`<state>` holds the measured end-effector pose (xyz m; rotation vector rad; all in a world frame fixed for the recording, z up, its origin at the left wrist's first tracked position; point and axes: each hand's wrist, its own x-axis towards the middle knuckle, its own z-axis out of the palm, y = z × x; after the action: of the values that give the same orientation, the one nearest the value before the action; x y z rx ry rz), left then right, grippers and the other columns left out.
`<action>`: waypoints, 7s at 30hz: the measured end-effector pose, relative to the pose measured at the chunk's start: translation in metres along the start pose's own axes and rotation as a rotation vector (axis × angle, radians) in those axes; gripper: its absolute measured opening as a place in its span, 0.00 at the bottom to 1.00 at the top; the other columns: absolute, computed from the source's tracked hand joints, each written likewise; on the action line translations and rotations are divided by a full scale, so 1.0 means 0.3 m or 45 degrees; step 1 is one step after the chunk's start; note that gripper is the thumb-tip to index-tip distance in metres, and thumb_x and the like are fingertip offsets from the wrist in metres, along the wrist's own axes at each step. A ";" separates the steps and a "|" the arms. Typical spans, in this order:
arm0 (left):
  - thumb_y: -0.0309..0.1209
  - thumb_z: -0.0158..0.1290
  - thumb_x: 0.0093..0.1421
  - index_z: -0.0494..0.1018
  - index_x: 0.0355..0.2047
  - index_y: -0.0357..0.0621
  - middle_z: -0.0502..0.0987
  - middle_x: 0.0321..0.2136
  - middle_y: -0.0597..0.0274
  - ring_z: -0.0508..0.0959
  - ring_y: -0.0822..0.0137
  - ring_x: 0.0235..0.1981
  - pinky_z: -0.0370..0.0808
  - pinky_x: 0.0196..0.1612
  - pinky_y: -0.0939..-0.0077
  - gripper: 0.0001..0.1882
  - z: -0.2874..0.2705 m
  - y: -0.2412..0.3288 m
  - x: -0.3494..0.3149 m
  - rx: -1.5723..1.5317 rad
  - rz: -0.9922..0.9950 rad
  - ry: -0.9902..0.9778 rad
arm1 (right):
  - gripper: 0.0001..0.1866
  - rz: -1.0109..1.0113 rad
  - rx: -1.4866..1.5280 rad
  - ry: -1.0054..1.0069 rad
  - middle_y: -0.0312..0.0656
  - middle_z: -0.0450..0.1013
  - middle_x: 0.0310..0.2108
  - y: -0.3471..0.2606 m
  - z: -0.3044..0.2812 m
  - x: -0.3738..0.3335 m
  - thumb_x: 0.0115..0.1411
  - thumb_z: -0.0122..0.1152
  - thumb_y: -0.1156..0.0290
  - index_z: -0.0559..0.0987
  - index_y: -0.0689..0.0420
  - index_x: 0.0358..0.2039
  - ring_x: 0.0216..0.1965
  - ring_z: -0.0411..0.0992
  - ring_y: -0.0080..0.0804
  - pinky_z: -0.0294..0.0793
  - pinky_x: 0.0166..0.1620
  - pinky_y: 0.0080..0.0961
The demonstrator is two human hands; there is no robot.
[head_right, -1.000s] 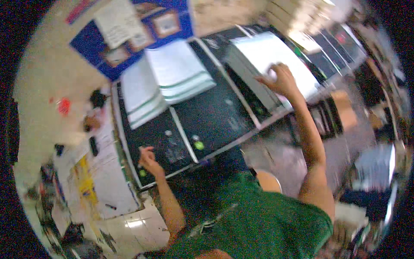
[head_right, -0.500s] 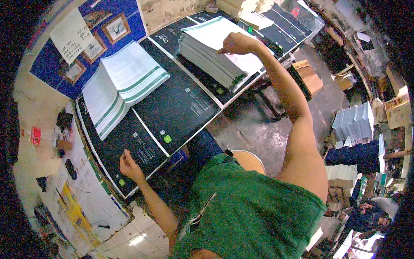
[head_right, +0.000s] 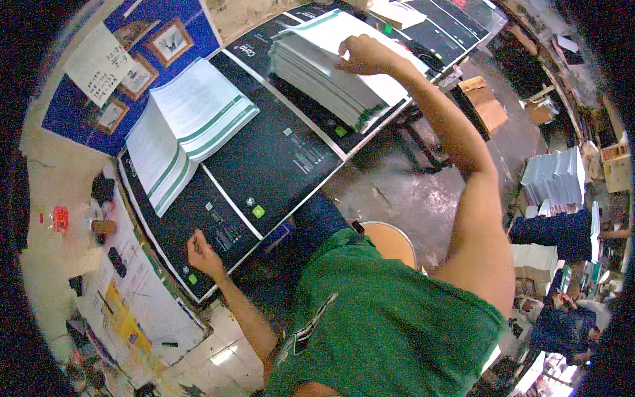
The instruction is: The person flips through pages of several bound books and handles stacks of printed paper on a work table.
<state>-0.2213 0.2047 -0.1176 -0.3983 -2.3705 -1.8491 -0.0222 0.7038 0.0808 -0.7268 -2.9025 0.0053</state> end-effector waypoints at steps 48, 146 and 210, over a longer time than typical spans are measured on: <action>0.32 0.55 0.59 0.67 0.55 0.30 0.72 0.51 0.42 0.70 0.47 0.56 0.63 0.61 0.60 0.25 -0.223 0.047 0.843 1.059 0.713 -0.099 | 0.23 0.151 1.646 -0.020 0.51 0.79 0.38 -0.612 0.790 0.804 0.52 0.65 0.69 0.78 0.59 0.50 0.37 0.78 0.35 0.76 0.43 0.29; 0.22 0.47 0.55 0.72 0.26 0.38 0.75 0.33 0.56 0.71 0.60 0.41 0.68 0.44 0.68 0.04 0.019 0.020 0.011 0.288 0.470 0.327 | 0.35 0.133 0.249 0.298 0.57 0.77 0.33 -0.100 0.014 0.059 0.49 0.66 0.38 0.78 0.64 0.35 0.37 0.77 0.51 0.75 0.41 0.40; 0.50 0.58 0.59 0.76 0.33 0.28 0.80 0.33 0.50 0.78 0.60 0.38 0.73 0.43 0.64 0.28 0.475 0.746 -0.055 -0.634 -0.039 -0.458 | 0.31 0.217 1.262 0.285 0.42 0.77 0.32 -0.303 -0.267 -0.193 0.61 0.58 0.47 0.77 0.67 0.45 0.34 0.74 0.29 0.73 0.40 0.28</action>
<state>-0.1342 0.3901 0.0519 -0.8024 -2.0768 -2.5665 -0.0027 0.5939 0.1552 -0.6814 -2.1766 1.1785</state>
